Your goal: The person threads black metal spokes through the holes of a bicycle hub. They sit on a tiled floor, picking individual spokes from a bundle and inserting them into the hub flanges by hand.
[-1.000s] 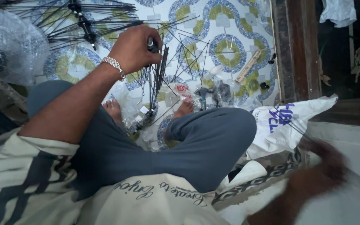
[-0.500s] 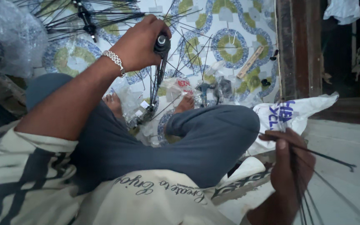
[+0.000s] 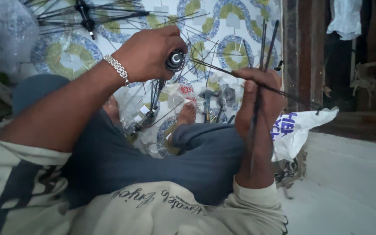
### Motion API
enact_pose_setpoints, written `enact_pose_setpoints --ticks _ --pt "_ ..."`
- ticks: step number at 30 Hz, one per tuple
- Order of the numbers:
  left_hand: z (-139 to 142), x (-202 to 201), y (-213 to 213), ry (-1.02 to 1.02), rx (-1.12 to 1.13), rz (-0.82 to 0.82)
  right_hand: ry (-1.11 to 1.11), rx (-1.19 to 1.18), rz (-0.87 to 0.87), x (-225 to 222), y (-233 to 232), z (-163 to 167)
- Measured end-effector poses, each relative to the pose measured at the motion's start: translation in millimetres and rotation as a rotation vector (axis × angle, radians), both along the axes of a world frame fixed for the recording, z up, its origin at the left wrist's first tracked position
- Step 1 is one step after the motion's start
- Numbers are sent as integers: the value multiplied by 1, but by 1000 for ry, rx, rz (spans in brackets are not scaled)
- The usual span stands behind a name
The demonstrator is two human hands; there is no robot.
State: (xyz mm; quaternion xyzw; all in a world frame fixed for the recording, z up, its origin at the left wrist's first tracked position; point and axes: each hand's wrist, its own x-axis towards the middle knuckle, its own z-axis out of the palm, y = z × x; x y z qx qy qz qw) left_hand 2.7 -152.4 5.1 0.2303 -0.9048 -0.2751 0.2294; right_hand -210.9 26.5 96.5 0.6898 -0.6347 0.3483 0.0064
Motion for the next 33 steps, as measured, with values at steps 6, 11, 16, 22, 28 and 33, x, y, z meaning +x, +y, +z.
enact_pose_setpoints --ticks 6,11,16,22,28,33 --pt "-1 -5 2 -61 -21 18 -29 -83 68 8 -8 -3" --pt "-4 -8 -1 -83 -6 25 -40 -61 107 7 -9 -11" --pt "-9 -8 -3 -77 17 23 12 -25 83 11 -14 -16" --pt "-11 -8 -4 5 -12 28 118 2 80 22 -17 -8" --pt "-10 -15 -1 -2 -27 9 383 49 72 35 -21 3" --pt "-10 -25 4 -41 -4 -41 536 146 32 41 -38 6"
